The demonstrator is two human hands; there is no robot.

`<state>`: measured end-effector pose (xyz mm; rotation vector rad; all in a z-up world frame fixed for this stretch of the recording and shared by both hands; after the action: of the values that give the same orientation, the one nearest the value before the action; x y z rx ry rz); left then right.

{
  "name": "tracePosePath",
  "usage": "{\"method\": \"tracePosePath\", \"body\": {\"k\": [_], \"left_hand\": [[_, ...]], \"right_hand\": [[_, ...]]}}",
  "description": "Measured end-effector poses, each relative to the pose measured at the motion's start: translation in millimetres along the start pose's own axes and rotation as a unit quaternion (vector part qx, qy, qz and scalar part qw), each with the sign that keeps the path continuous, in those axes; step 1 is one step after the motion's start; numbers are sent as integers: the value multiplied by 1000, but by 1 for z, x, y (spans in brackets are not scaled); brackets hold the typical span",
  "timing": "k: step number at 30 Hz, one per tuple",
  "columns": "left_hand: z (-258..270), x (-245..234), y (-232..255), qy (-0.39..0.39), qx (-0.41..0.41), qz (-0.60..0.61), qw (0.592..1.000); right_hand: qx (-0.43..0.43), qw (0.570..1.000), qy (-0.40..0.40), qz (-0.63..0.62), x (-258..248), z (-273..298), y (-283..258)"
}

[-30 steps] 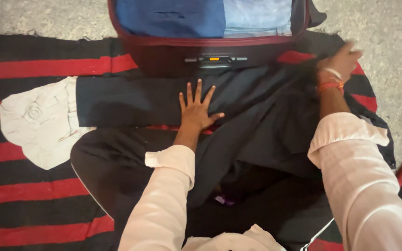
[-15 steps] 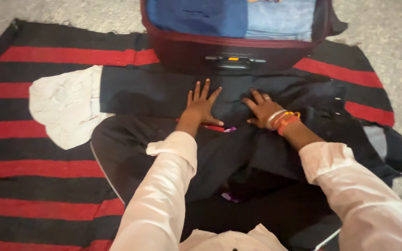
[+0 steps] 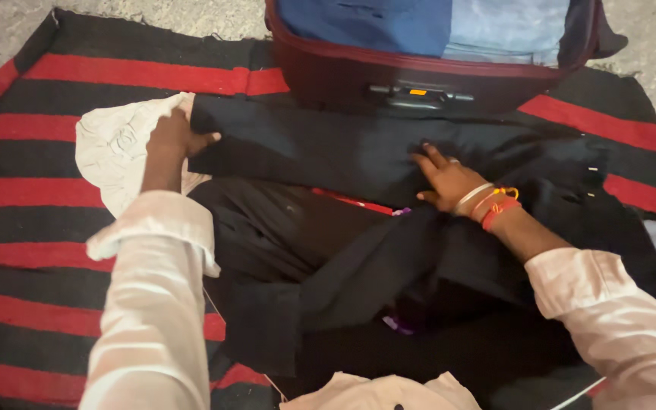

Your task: The person folds several pairs of trousers and shirts by hand on their lap and places them into a suitcase.

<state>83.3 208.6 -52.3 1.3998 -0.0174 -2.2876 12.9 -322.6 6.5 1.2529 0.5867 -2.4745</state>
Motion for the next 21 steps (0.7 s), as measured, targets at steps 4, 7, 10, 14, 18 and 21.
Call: {"method": "tracePosePath", "body": {"k": [4,7,10,14,18,21], "left_hand": [[11,8,-39,106,-102,157,977],[12,2,-51,203,-76,275,937],[9,0,-45,229,-103,252,935],[12,-12,-28,149,-140,152,967],[0,-33,19,57,-69,89,992],[-5,-46,63,101,20,-16,995]], "right_hand": [[-66,996,46,-31,-8,-5,-37],[-47,998,-10,46,13,-12,-56],[-68,994,32,74,10,-9,-63],[-53,998,33,-14,-7,-11,-40],[-5,987,131,-90,-36,-21,-16],[60,985,129,-100,-39,-36,2]]}}
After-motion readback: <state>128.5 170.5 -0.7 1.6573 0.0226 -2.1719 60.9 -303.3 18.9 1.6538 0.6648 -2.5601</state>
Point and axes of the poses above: each hand's wrist, its own z-axis away from the middle knuckle, its own x-axis out of the palm, y = z × x, the point moved 7 cm from there along -z, towards the middle knuckle, and after that the axes turned 8 degrees about -y, right-handed, at the moved point
